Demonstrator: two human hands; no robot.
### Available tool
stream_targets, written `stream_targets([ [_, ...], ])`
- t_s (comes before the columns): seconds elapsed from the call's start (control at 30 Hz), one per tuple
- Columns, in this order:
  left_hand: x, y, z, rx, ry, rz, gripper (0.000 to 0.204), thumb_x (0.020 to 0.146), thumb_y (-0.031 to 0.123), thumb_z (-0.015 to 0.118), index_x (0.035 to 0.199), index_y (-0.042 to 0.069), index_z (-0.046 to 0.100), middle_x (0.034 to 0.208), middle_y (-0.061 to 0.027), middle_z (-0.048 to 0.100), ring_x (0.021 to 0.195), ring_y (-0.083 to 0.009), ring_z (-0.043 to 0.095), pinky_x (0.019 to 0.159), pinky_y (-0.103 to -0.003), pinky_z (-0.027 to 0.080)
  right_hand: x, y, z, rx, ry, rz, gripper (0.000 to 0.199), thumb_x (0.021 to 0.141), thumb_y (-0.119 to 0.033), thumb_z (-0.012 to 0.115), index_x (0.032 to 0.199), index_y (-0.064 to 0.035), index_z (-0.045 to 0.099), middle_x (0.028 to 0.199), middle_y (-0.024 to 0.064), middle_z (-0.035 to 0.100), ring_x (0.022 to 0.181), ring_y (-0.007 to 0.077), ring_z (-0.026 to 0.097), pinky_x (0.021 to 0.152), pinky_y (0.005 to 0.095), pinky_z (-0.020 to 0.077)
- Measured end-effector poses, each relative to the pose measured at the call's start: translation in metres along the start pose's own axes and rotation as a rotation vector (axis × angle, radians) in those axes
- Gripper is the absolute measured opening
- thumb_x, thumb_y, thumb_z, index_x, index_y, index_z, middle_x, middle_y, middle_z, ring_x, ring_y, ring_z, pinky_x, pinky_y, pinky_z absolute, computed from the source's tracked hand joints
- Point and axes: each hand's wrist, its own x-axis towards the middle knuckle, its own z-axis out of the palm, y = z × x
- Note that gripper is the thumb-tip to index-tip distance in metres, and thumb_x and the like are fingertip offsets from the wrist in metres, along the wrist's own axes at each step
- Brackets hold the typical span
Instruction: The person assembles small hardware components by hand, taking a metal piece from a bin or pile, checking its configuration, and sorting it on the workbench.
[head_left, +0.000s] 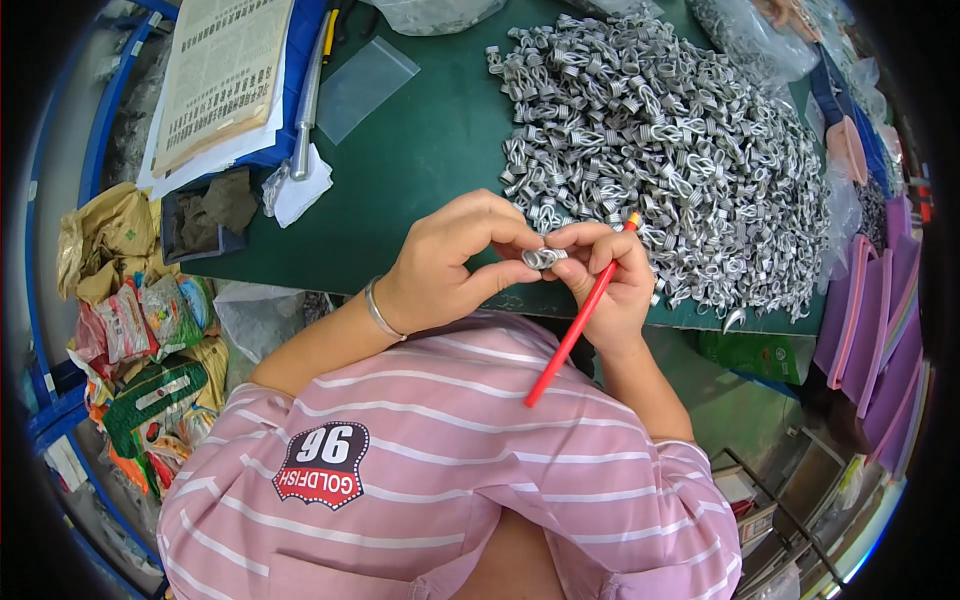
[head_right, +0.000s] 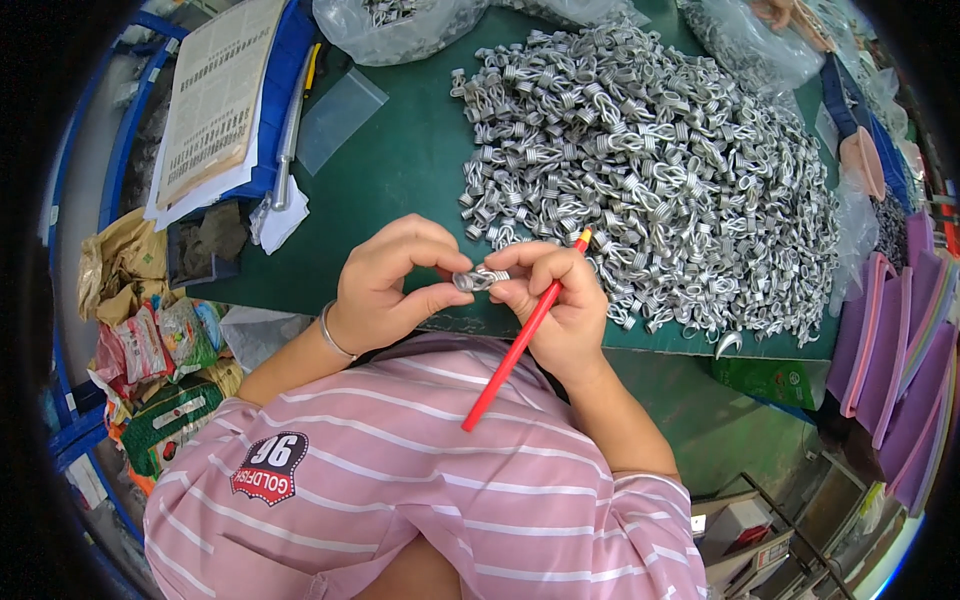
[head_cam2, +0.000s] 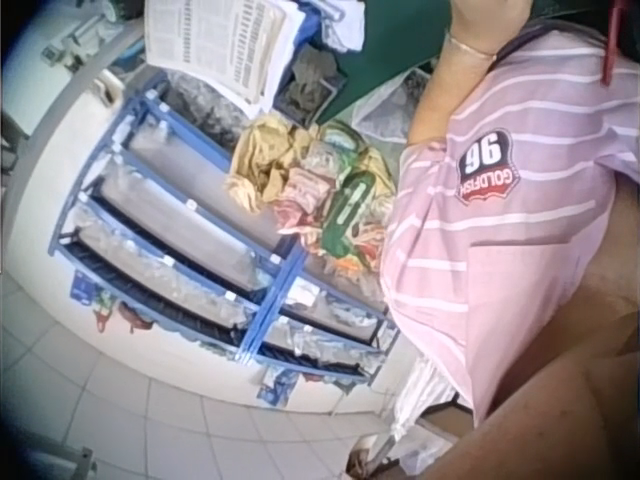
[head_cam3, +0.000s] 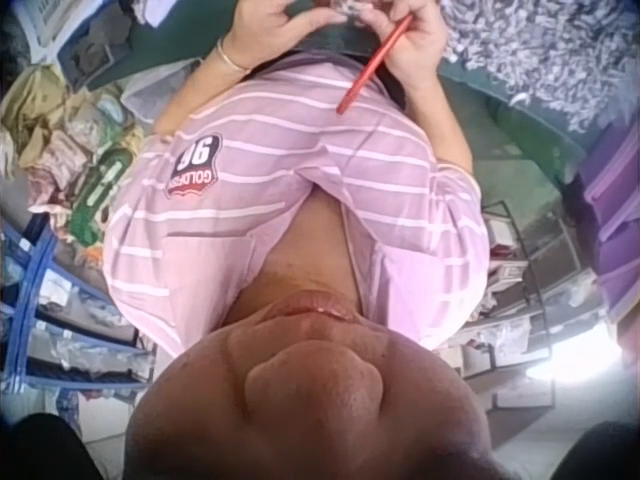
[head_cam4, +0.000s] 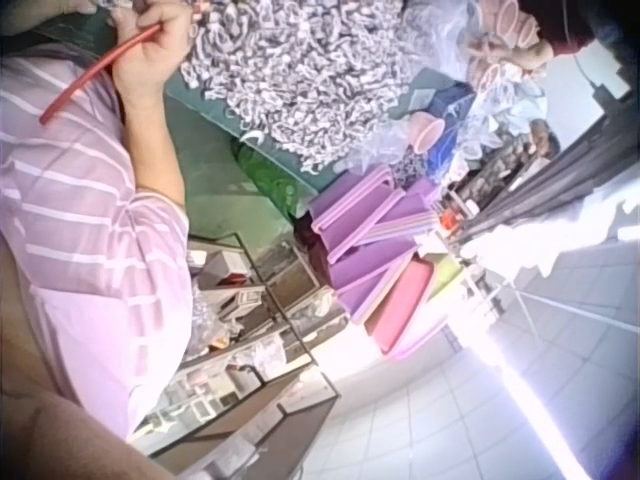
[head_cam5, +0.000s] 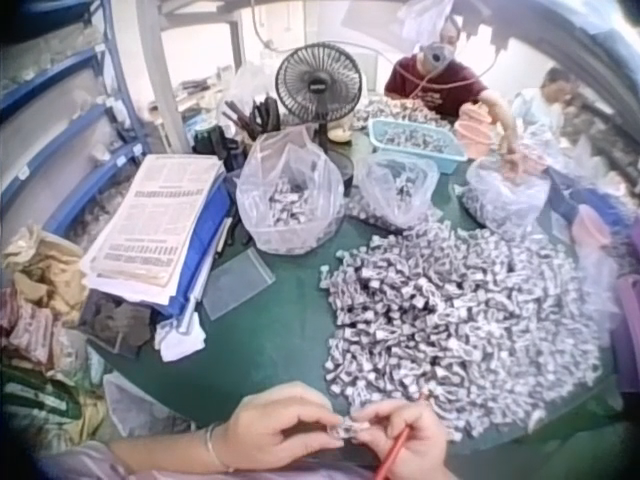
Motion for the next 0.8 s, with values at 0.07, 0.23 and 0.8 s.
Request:
stream_targets([
  [0.07, -0.003, -0.003, 0.004, -0.069, 0.009, -0.057, 0.022, 0.071, 0.000, 0.068, 0.091, 0.000, 0.060, 0.083, -0.0085, 0.057, 0.076, -0.0143, 0.056, 0.061, -0.022, 0.047, -0.001, 0.001, 0.001, -0.148, 0.014, -0.131, 0.029, 0.075, 0.006, 0.064, 0.077, -0.0048, 0.037, 0.094, 0.0183, 0.058, 0.076, 0.0150, 0.058, 0.063, 0.0246, 0.0493],
  [0.23, -0.012, -0.009, 0.013, -0.891, 0.034, -0.743, 0.018, 0.082, 0.003, 0.058, 0.099, -0.004, 0.058, 0.080, -0.0092, 0.062, 0.072, -0.0154, 0.061, 0.064, -0.024, 0.050, -0.002, -0.003, 0.006, -0.425, 0.039, -0.430, 0.040, 0.067, 0.005, 0.072, 0.075, -0.0059, 0.035, 0.093, 0.0191, 0.058, 0.069, 0.0157, 0.058, 0.058, 0.0240, 0.0477],
  [0.8, -0.015, -0.021, 0.004, -1.089, 0.273, -0.893, 0.009, 0.082, 0.004, 0.053, 0.091, 0.003, 0.051, 0.067, 0.0001, 0.044, 0.052, -0.0056, 0.039, 0.040, -0.017, 0.028, 0.017, -0.003, 0.003, -1.395, -0.152, -0.357, 0.024, 0.063, -0.015, 0.070, 0.072, -0.0084, 0.049, 0.081, 0.0047, 0.057, 0.072, 0.0244, 0.050, 0.063, 0.0370, 0.0334],
])
